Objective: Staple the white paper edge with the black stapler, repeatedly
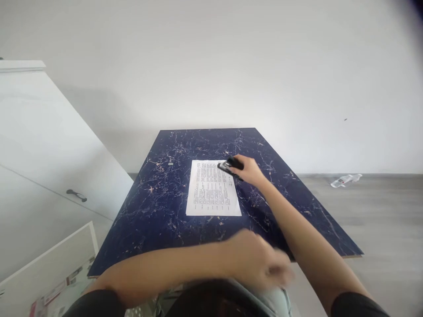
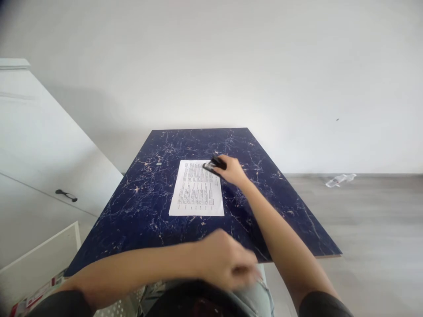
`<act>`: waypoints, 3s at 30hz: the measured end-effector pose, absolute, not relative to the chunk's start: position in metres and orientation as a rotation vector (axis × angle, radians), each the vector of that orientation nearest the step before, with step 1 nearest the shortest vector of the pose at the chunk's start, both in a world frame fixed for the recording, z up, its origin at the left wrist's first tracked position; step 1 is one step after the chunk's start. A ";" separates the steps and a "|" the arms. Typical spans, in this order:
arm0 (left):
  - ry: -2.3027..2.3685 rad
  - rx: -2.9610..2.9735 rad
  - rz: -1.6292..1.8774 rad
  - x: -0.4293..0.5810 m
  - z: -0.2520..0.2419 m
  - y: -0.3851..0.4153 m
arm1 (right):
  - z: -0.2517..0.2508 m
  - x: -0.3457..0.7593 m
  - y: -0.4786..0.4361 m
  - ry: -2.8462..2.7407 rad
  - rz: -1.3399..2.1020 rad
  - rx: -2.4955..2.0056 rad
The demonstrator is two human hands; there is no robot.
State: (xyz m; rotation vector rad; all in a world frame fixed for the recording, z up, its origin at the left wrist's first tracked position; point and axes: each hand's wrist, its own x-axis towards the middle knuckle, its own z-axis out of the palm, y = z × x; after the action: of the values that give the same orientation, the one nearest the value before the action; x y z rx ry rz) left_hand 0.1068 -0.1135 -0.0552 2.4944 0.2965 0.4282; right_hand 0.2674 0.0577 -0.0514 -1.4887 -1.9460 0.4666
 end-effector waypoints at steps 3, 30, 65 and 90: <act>0.760 2.405 0.736 0.071 -0.045 -0.044 | -0.053 0.317 0.060 -1.930 0.263 -1.556; 1.230 2.660 0.632 0.073 -0.112 -0.034 | -0.082 0.341 0.048 -2.092 0.242 -1.555; 1.341 2.716 0.989 0.067 -0.093 -0.018 | -0.078 0.319 0.038 -2.253 0.373 -1.432; 1.315 2.705 1.044 0.068 -0.092 -0.021 | -0.059 0.316 0.028 -2.110 0.179 -1.091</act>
State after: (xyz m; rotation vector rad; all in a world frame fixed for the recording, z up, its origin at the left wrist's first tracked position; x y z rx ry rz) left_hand 0.0677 -0.0208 -0.0920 2.7046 1.3149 1.0441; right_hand 0.3160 0.0280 -0.0593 -1.0911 -2.1095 0.1792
